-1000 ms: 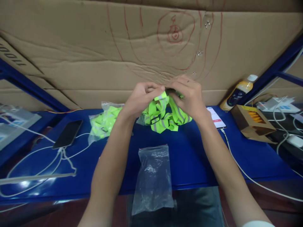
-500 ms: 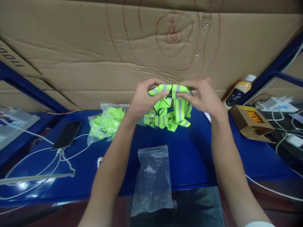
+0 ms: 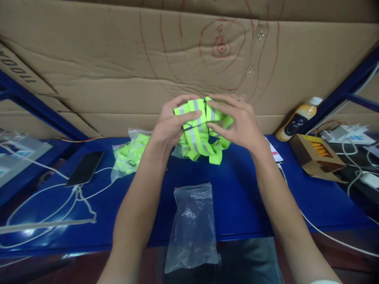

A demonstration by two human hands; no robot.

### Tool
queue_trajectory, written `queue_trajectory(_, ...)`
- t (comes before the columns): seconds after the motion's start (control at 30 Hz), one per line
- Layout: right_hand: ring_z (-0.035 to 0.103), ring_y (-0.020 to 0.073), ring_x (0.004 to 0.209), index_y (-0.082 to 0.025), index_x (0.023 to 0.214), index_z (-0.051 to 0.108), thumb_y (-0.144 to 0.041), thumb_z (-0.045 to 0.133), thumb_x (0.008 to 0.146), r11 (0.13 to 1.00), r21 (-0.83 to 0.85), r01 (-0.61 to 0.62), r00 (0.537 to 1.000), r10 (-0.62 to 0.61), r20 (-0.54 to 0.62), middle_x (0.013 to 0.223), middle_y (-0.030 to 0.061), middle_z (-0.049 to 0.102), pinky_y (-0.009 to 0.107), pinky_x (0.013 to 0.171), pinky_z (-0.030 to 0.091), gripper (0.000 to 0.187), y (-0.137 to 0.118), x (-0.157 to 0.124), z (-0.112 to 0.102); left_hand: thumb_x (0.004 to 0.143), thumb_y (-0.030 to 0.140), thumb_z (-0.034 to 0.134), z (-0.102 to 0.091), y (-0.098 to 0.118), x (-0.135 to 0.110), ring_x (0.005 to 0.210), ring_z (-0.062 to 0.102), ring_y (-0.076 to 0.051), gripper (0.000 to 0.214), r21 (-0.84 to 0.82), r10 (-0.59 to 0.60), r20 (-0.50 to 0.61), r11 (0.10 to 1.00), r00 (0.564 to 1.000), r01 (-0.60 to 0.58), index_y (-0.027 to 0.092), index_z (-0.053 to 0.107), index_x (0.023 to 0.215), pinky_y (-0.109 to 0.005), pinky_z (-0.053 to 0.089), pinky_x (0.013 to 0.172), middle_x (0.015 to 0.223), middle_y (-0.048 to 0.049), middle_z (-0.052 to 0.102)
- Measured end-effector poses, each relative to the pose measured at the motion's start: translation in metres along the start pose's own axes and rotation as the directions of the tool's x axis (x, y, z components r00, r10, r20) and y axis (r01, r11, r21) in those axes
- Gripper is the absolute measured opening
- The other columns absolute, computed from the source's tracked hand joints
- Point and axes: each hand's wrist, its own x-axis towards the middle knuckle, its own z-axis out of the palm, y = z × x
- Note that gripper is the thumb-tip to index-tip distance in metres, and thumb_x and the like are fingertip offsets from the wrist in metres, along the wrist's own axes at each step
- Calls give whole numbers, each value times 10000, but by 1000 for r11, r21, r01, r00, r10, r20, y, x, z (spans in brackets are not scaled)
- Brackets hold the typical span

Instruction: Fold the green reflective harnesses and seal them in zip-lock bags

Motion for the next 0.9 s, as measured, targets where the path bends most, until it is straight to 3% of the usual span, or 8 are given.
queue_trajectory(0.13,689,352,1291,-269,1368,734,-562,705,987,995,25,-99,994,98,47,1415,122,742,534,1135,503,481,-3,1,-15,648,275,1000,-1,-2,-3,888,743,-210,479,53,42,55,998,998,-44,249,781,1073,-316,617,763,1026,-29,772)
queue_trajectory(0.23,724,277,943,-232,1179,783,-671,749,920,981,81,-175,970,158,185,1084,79,817,413,885,556,511,4,-1,-24,663,316,1015,0,3,-7,886,727,-207,451,139,80,173,985,982,-105,232,797,1049,-307,585,757,1039,-43,765)
queue_trajectory(0.33,569,156,655,-205,870,767,-714,737,909,952,214,-218,935,140,326,728,-12,709,295,635,436,512,7,-4,-31,703,335,1003,3,6,-8,930,719,-210,397,203,122,251,963,960,-175,221,808,1029,-306,579,798,1059,-55,764)
queue_trajectory(0.4,533,138,625,-198,797,748,-686,735,926,946,235,-223,945,151,290,668,-25,665,288,608,402,505,6,-4,-34,705,337,1007,7,3,-7,962,728,-215,412,208,151,191,959,970,-190,222,794,1038,-307,589,827,1058,-51,763)
queue_trajectory(0.57,763,274,969,-264,1067,827,-392,699,981,982,91,-169,985,164,59,1038,31,837,430,927,584,200,5,-4,-28,690,402,1021,18,-11,-5,937,781,-245,461,69,113,28,991,993,-115,199,751,1004,-363,663,854,980,-54,778)
queue_trajectory(0.73,672,316,1386,-290,1369,761,-87,539,894,999,21,-26,997,27,-68,1487,40,720,575,1202,516,562,19,-6,-13,750,586,946,27,1,-12,1032,819,-389,556,-145,-142,267,972,953,186,169,748,1059,-538,710,913,967,-126,807)
queue_trajectory(0.83,650,333,1400,-306,1398,747,-63,526,874,1000,-19,6,998,-7,-65,1516,37,700,622,1191,520,619,19,-5,-9,817,634,875,28,7,-13,1119,801,-419,551,-183,-136,217,967,967,177,162,737,1065,-551,711,938,1012,-148,817)
queue_trajectory(0.9,617,344,1442,-333,1430,723,-112,574,888,1000,-1,-11,1000,11,-25,1539,36,682,643,1225,486,604,14,-3,-9,800,512,923,27,6,-13,1102,808,-399,470,-175,-123,135,974,983,146,160,737,1050,-532,715,949,1032,-138,820)
